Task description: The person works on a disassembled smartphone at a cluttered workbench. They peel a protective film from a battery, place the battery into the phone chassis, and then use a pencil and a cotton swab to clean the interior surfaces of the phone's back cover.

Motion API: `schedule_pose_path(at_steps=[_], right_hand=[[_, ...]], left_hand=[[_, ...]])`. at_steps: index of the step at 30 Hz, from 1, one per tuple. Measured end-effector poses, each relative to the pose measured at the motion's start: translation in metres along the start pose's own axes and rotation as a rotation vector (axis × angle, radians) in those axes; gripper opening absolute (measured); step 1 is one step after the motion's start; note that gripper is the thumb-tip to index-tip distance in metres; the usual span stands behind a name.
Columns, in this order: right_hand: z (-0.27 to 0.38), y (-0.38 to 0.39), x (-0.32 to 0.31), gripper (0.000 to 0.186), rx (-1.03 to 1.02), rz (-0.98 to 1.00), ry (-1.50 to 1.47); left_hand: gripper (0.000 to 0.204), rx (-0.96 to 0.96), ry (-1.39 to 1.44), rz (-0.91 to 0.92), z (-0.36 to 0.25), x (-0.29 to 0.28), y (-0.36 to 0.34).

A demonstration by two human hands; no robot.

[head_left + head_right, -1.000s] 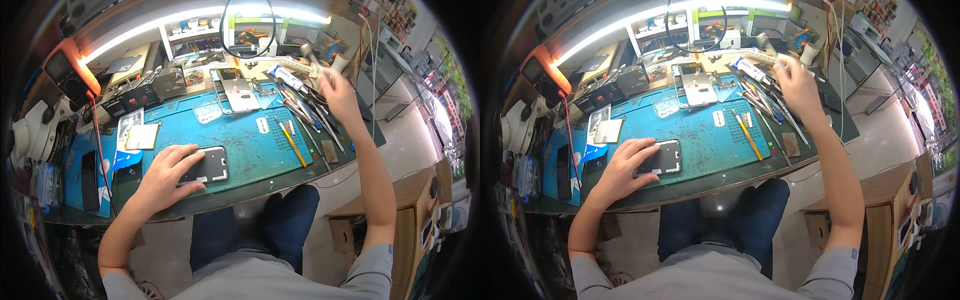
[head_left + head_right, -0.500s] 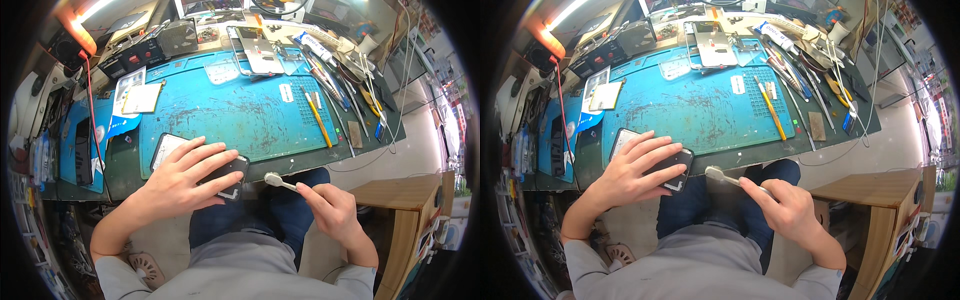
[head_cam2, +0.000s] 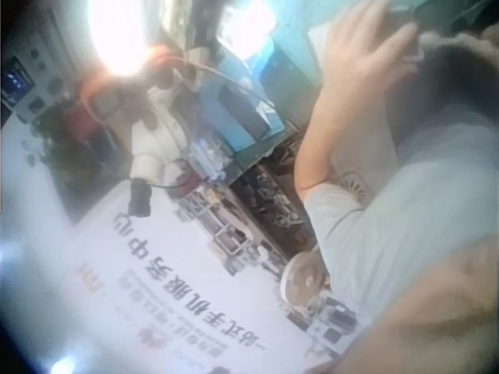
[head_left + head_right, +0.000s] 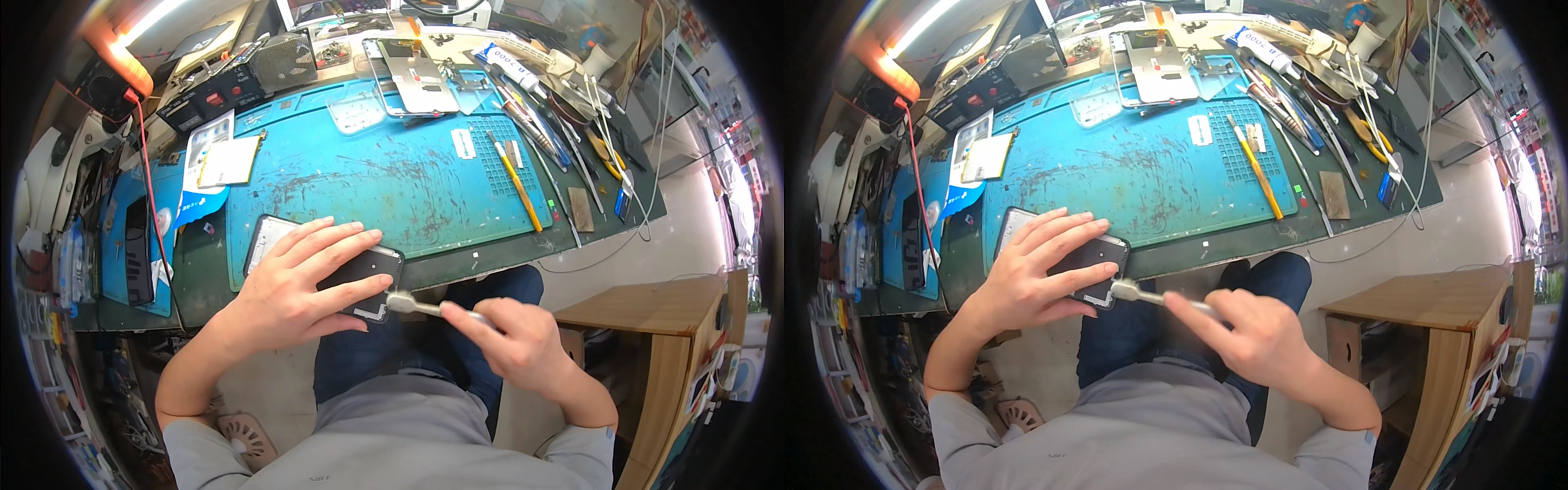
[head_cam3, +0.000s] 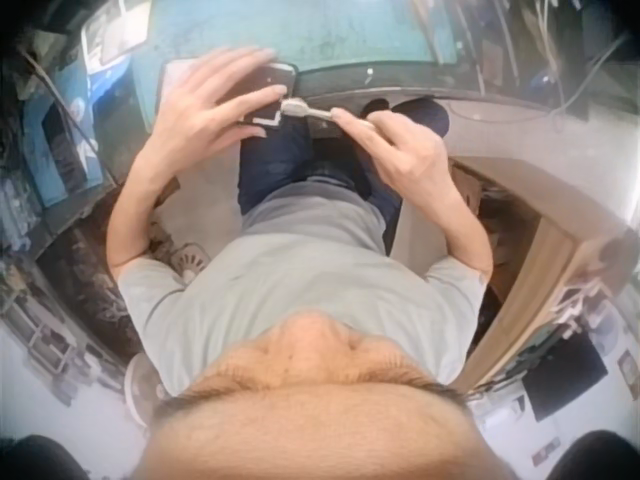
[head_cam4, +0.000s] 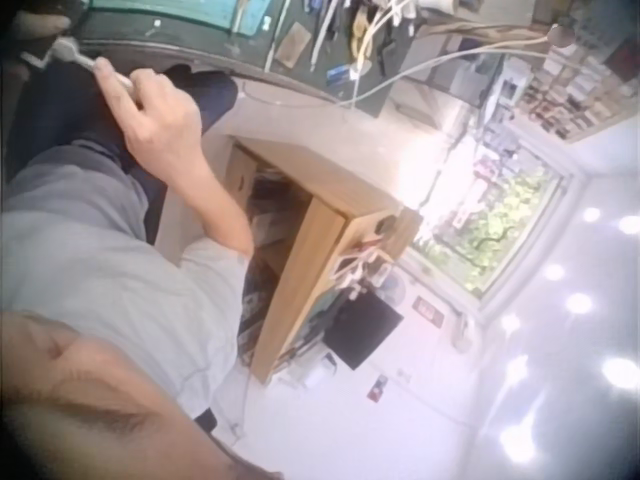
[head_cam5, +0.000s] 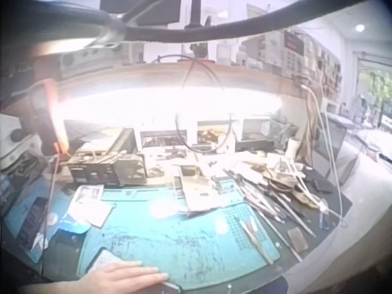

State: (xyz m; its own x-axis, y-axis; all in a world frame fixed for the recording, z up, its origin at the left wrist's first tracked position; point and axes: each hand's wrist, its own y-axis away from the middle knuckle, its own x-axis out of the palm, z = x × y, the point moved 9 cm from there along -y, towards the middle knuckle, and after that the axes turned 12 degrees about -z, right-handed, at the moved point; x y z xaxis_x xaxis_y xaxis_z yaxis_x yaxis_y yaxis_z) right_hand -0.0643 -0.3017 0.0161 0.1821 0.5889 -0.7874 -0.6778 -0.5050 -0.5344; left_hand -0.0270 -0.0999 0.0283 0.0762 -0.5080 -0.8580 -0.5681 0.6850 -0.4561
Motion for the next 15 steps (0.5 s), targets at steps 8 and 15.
schedule_pose_path(at_steps=[8,15], right_hand=[[-0.001,-0.007,-0.010,0.058,0.047,-0.044,-0.041],[-0.018,-0.014,-0.002,0.059,0.189,0.234,-0.314]], left_hand=[[0.059,0.008,-0.013,-0.004,-0.001,0.000,-0.001],[0.062,-0.030,0.021,-0.012,0.001,-0.001,0.000]])
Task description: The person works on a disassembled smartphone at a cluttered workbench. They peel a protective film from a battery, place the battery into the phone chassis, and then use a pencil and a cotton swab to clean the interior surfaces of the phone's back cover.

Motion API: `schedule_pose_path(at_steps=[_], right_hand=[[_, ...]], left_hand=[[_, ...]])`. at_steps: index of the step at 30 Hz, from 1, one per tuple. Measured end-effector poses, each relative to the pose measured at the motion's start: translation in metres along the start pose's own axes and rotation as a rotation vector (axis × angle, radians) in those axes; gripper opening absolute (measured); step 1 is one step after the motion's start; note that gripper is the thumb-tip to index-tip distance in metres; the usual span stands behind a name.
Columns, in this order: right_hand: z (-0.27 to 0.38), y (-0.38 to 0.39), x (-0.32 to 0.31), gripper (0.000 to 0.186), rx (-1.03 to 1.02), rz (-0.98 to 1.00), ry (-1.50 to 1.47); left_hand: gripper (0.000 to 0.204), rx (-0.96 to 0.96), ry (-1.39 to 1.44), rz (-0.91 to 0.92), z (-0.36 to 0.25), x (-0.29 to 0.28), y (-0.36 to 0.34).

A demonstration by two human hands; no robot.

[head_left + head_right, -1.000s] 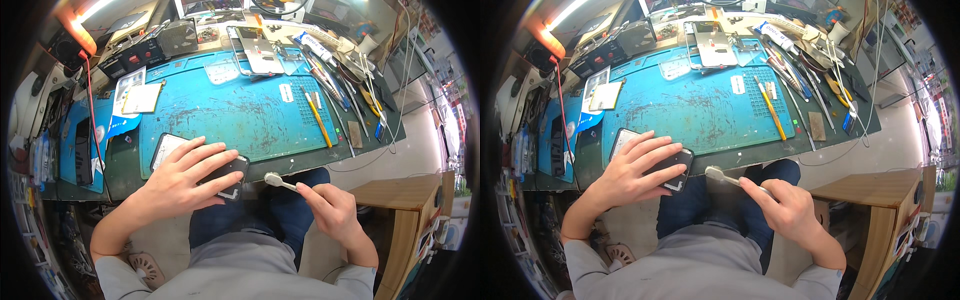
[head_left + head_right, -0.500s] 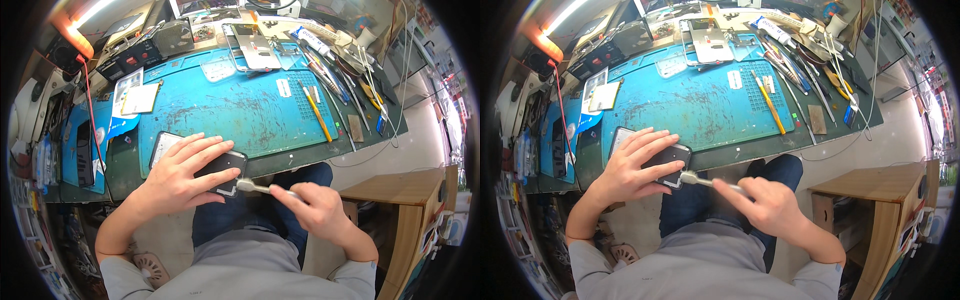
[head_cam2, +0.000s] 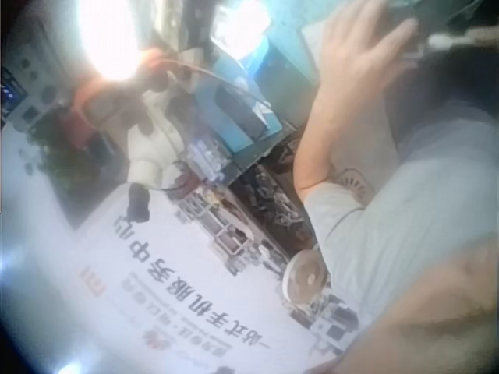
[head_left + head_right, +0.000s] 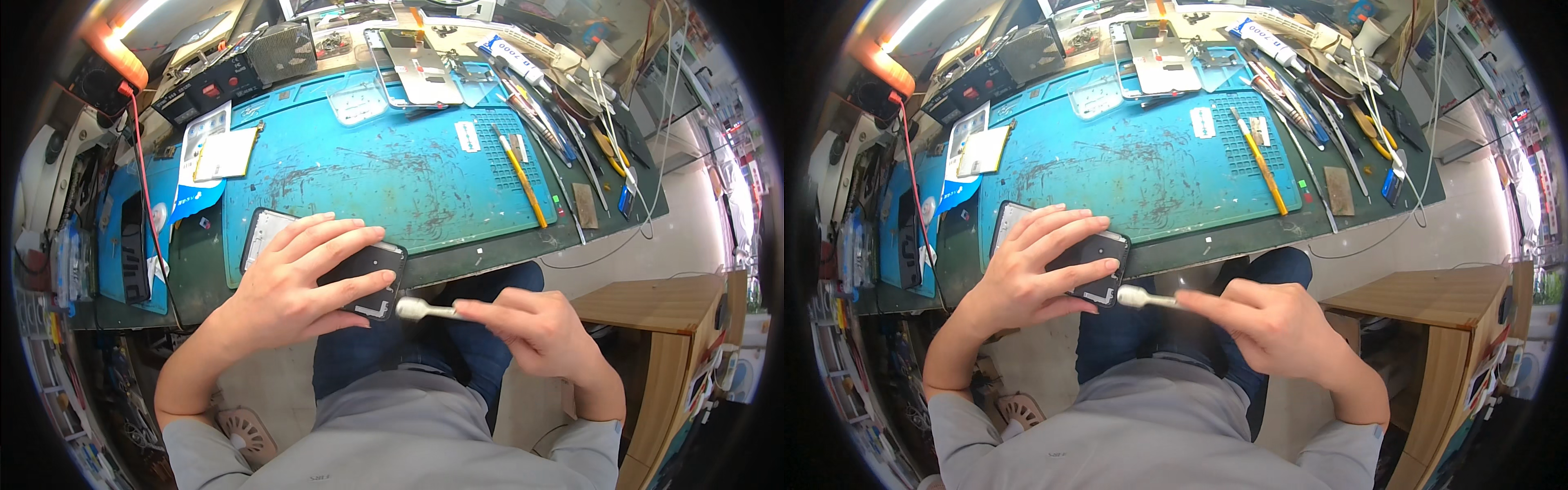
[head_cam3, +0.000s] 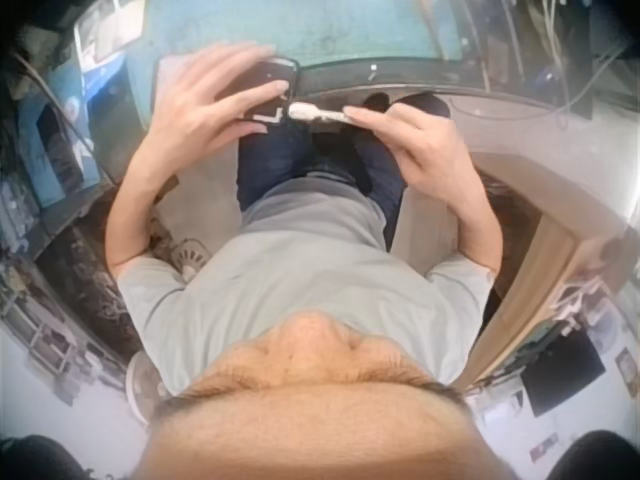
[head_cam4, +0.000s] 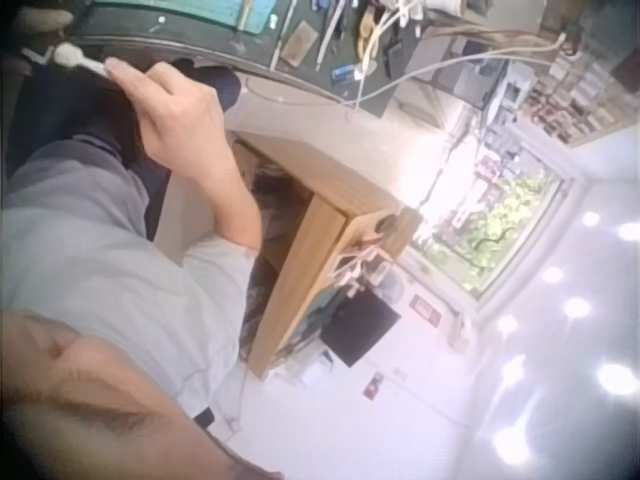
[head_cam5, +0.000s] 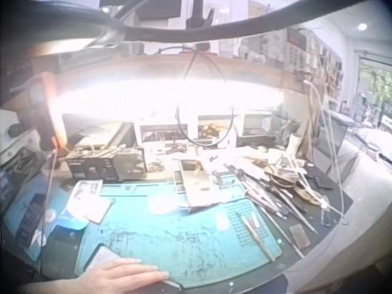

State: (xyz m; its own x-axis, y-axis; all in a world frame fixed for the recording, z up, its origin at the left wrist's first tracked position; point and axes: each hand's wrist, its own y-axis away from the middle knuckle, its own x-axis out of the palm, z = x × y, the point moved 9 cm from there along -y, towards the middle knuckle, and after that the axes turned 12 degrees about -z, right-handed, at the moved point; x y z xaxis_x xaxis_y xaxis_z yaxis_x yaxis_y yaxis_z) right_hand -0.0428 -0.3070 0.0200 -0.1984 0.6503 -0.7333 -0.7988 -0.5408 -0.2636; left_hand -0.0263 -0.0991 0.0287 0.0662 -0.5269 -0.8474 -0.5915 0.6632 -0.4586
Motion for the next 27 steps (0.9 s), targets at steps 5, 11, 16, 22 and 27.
schedule_pose_path(at_steps=[5,11,16,22,27], right_hand=[[-0.003,-0.003,0.001,0.059,0.019,0.011,0.023],[-0.025,-0.006,-0.057,0.053,0.132,-0.391,-0.019],[-0.096,-0.028,-0.125,0.034,0.278,-0.722,0.447],[-0.103,-0.045,-0.145,0.014,0.139,-0.802,0.610],[-0.126,-0.071,-0.123,0.014,0.191,-0.633,0.628]], left_hand=[[0.062,0.007,-0.003,-0.001,0.000,0.000,-0.001],[0.062,-0.053,0.048,0.026,0.002,-0.001,-0.003],[0.064,-0.097,0.038,0.020,0.000,-0.011,-0.008],[0.060,-0.341,-0.236,-0.176,0.014,-0.031,-0.017],[0.059,-0.412,-0.345,-0.160,0.020,-0.019,-0.015]])
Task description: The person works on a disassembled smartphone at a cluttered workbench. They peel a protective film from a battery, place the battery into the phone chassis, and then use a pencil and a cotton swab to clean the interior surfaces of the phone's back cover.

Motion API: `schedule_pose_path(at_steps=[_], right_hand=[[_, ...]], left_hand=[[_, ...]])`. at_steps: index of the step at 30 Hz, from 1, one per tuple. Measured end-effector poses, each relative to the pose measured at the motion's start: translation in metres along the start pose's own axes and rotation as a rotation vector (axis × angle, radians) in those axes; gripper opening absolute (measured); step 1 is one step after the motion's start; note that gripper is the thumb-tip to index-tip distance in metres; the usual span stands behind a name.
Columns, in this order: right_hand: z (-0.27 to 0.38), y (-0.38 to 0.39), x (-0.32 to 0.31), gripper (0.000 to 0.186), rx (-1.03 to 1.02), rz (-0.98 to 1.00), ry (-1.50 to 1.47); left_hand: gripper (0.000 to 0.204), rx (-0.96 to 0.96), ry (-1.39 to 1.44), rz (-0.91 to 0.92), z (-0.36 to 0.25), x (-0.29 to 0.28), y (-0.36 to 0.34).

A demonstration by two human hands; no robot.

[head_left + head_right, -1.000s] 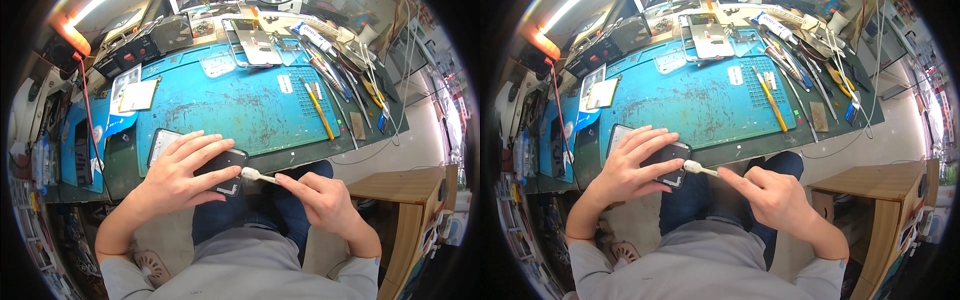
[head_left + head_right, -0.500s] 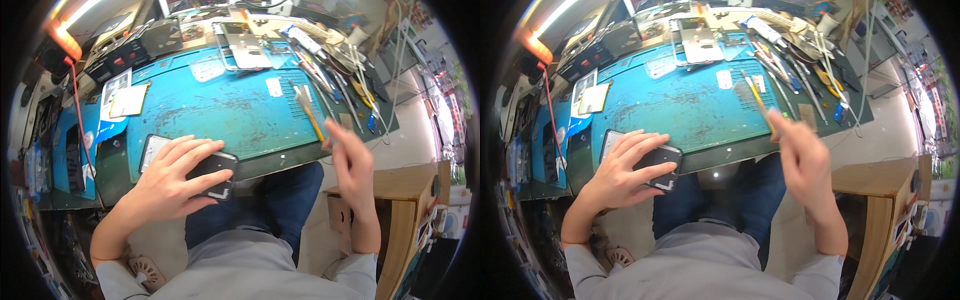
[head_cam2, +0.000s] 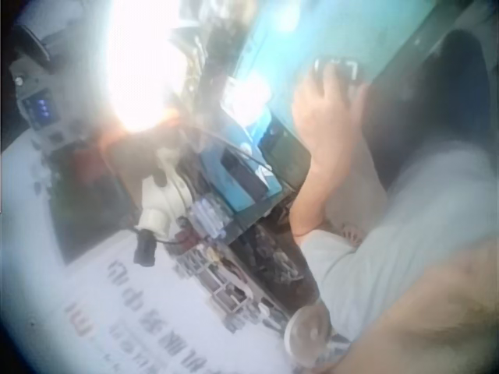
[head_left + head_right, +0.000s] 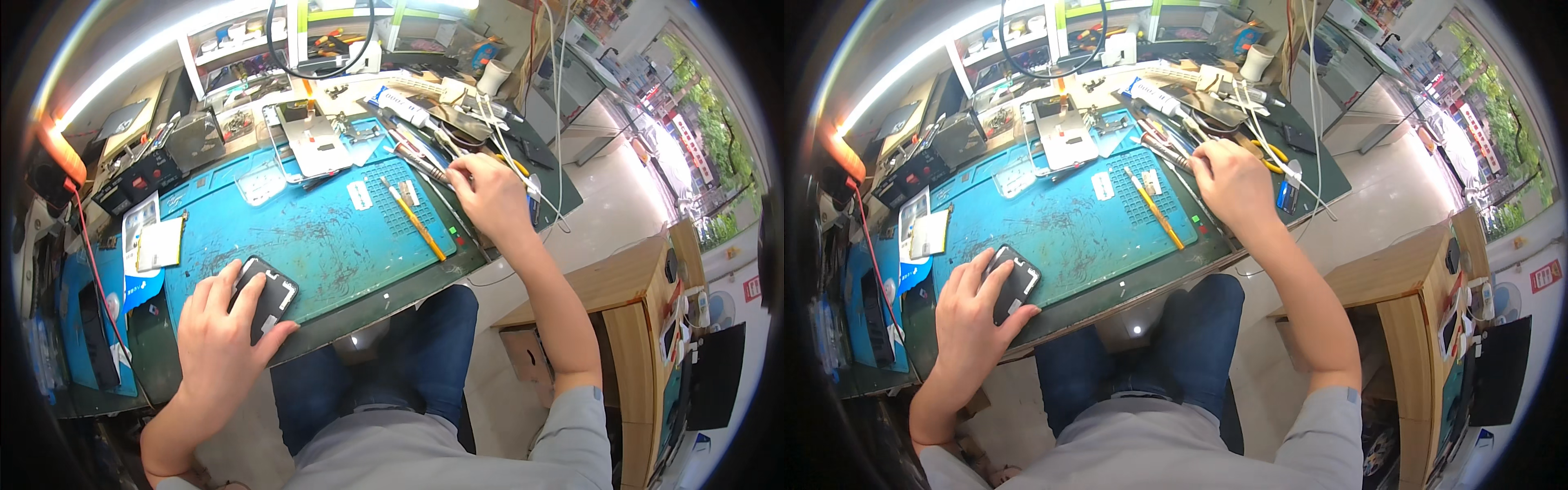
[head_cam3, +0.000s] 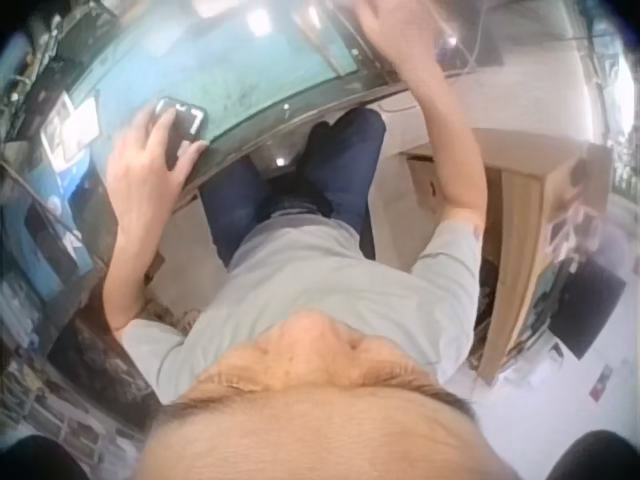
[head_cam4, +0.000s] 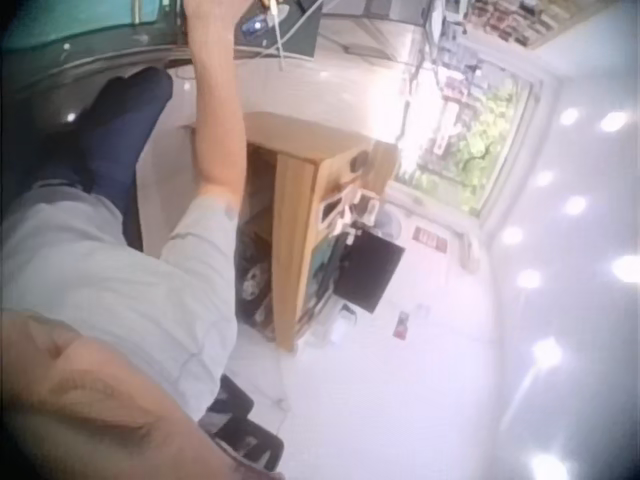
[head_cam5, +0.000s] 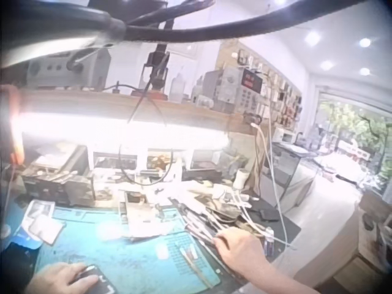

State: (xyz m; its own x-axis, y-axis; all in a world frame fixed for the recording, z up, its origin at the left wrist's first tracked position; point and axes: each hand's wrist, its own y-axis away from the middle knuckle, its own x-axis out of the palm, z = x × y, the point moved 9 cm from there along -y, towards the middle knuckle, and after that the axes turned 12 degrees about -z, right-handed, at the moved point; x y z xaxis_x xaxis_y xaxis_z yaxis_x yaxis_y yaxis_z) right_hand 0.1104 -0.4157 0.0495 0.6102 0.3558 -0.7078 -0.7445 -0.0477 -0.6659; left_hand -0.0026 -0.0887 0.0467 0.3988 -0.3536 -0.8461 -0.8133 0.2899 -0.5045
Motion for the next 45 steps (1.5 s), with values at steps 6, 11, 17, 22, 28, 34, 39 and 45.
schedule_pose_path(at_steps=[6,11,17,22,28,34,39,45], right_hand=[[-0.014,-0.029,0.043,0.024,0.111,0.180,0.129],[-0.014,-0.047,0.065,0.028,0.163,0.495,0.318],[-0.012,-0.058,0.030,0.020,0.208,0.325,0.174],[-0.024,-0.052,0.029,0.019,0.169,0.391,0.178],[-0.023,-0.049,0.046,0.019,0.030,0.273,0.309],[-0.018,-0.051,0.016,0.022,0.175,0.376,0.229],[-0.027,-0.008,0.004,0.019,0.027,0.439,0.338],[-0.033,0.019,-0.011,0.023,-0.028,0.334,0.488]], left_hand=[[0.072,0.017,0.012,0.054,-0.001,-0.002,0.007],[0.077,0.024,0.044,0.116,-0.002,-0.009,0.018],[0.077,0.027,0.091,0.217,-0.004,-0.015,0.033],[0.069,0.016,0.144,0.206,-0.005,-0.016,0.031],[0.062,0.010,0.075,0.132,-0.009,-0.019,0.026],[0.061,-0.055,0.060,0.122,0.002,-0.018,0.030],[0.068,-0.040,0.077,0.126,0.003,-0.013,0.031],[0.073,-0.002,0.066,0.125,0.002,-0.011,0.030]])
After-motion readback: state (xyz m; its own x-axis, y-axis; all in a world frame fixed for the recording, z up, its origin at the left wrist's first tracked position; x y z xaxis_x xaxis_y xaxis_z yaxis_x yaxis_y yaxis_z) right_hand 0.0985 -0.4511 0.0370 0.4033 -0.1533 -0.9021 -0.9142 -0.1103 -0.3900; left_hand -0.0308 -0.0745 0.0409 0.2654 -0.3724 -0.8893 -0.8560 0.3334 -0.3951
